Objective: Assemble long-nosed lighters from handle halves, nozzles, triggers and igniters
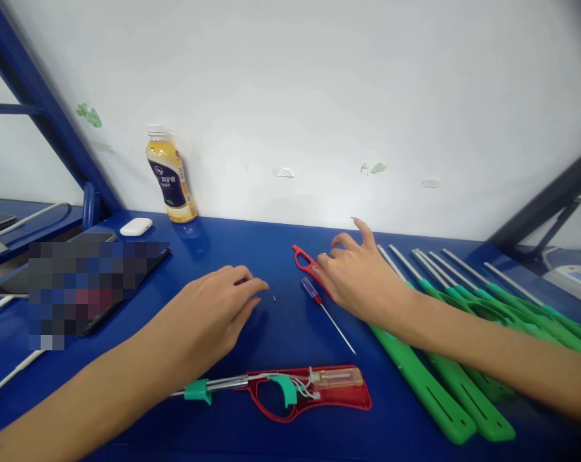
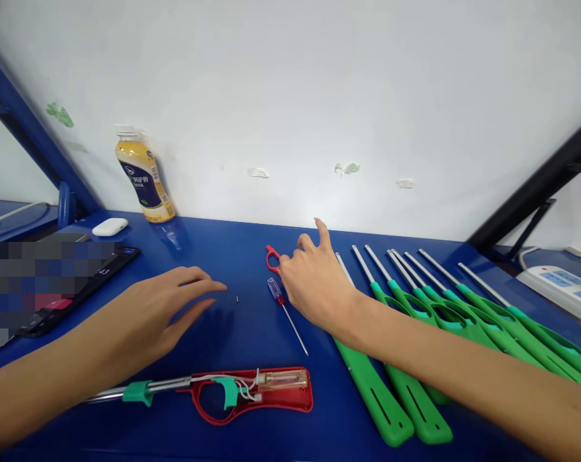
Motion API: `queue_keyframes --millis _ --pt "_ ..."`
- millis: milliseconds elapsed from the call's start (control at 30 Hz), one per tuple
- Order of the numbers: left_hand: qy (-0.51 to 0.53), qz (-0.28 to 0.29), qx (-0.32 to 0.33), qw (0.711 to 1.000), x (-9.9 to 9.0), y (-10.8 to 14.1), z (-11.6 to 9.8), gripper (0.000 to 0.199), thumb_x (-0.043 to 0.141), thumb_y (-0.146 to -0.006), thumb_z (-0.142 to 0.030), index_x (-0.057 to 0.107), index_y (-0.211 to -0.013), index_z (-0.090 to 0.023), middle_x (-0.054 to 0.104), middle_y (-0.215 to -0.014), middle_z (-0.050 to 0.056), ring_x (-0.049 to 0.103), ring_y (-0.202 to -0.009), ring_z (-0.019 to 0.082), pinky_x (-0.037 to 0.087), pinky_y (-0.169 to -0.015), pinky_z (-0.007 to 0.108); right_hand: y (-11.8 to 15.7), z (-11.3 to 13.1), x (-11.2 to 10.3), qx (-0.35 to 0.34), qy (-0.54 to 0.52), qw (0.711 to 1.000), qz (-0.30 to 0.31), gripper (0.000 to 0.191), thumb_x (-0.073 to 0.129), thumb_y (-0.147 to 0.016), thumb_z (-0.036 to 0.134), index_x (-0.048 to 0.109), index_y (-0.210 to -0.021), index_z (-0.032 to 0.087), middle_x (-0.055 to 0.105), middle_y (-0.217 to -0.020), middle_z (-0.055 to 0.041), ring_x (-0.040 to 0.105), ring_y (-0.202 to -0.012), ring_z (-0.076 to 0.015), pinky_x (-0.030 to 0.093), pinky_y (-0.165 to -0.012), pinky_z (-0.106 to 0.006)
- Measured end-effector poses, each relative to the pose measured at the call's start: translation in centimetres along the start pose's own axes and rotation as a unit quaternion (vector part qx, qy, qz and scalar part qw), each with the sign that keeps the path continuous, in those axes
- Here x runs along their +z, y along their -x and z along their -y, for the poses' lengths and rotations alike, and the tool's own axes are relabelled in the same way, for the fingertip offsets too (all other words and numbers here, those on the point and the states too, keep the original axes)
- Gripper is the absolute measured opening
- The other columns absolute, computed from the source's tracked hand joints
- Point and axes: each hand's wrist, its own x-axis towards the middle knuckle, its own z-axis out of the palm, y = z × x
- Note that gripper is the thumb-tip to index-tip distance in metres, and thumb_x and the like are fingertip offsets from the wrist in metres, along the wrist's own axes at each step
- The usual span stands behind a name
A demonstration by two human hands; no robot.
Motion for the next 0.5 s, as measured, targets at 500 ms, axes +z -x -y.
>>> queue_keyframes --millis 500 --pt "0.116 -0.107 -0.068 0.985 0.9 11.2 -4.7 0.025 0.056 -0.118 -0.025 0.071 -0.137 -0.032 0.073 -0.129 -0.003 0.067 -0.121 0.01 0.048 -0.112 0.017 -0.9 0.7 1.3 -0.054 0.039 0.992 0.107 0.03 0.077 -0.106 0.041 0.075 -0.127 0.019 0.075 -0.132 -0.0091 0.073 -0.122 -0.0276 0.06 -0.109 -0.055"
